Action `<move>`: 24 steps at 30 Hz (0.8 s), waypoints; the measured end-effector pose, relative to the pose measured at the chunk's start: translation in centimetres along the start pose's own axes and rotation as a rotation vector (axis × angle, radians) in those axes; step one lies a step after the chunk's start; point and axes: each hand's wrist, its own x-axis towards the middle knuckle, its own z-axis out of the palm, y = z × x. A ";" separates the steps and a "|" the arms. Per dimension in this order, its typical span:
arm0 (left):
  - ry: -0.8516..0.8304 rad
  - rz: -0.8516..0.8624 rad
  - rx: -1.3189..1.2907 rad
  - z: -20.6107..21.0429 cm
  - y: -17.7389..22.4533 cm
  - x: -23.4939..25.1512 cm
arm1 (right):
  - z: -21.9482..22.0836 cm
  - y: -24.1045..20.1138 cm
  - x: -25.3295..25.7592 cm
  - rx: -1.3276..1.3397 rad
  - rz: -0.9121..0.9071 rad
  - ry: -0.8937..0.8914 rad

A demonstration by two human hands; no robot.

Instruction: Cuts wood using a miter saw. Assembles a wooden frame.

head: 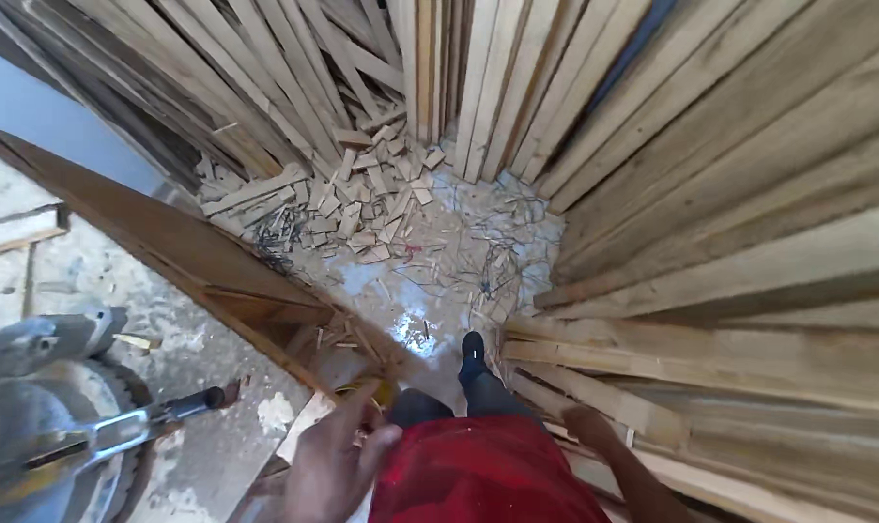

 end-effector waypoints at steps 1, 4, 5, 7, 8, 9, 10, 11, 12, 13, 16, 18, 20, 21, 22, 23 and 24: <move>-0.024 0.034 -0.025 1.0 0.7 1.2 | -4.5 -2.1 1.3 0.034 -0.029 0.080; -0.066 0.045 -0.033 2.9 1.6 4.3 | -15.6 -7.7 5.7 0.258 -0.030 0.257; -0.078 0.008 -0.023 3.2 1.5 5.2 | -18.3 -9.7 7.0 0.302 -0.013 0.291; -0.107 -0.099 -0.011 3.2 0.9 7.2 | -22.2 -13.4 9.4 0.290 -0.001 0.312; -0.123 -0.154 -0.009 2.9 0.5 8.3 | -23.4 -15.2 10.5 0.228 -0.010 0.301; -0.132 -0.204 -0.007 2.6 0.0 9.4 | -24.1 -17.0 11.6 0.111 -0.031 0.265; -0.134 -0.247 -0.008 2.3 -0.7 10.5 | -24.4 -18.9 12.5 -0.054 -0.067 0.197; -0.138 -0.294 -0.012 2.0 -1.4 11.7 | -24.3 -20.6 13.6 -0.208 -0.103 0.115; -0.137 -0.336 -0.014 1.8 -2.2 13.1 | -23.8 -22.2 14.9 -0.350 -0.134 0.022; -0.131 -0.367 -0.015 1.7 -3.3 14.6 | -22.9 -23.3 16.7 -0.410 -0.154 -0.051; -0.113 -0.430 -0.028 1.8 -6.8 20.5 | -21.1 -27.8 20.1 -0.218 -0.028 -0.192; -0.114 -0.453 -0.043 2.3 -9.7 25.6 | -21.6 -31.1 22.6 -0.183 -0.006 -0.254; -0.143 -0.473 -0.049 2.4 -12.9 31.7 | -23.6 -34.8 25.1 -0.212 -0.062 -0.251; -0.176 -0.480 -0.045 1.9 -14.5 34.9 | -25.2 -37.1 25.8 -0.258 -0.089 -0.231; -0.218 -0.491 -0.045 1.0 -16.1 38.4 | -27.1 -39.2 26.5 -0.300 -0.101 -0.204; -0.255 -0.503 -0.045 0.0 -17.4 41.5 | -29.1 -40.9 27.3 -0.333 -0.094 -0.185; -0.275 -0.512 -0.038 -1.3 -18.5 44.4 | -31.2 -42.8 28.0 -0.346 -0.082 -0.169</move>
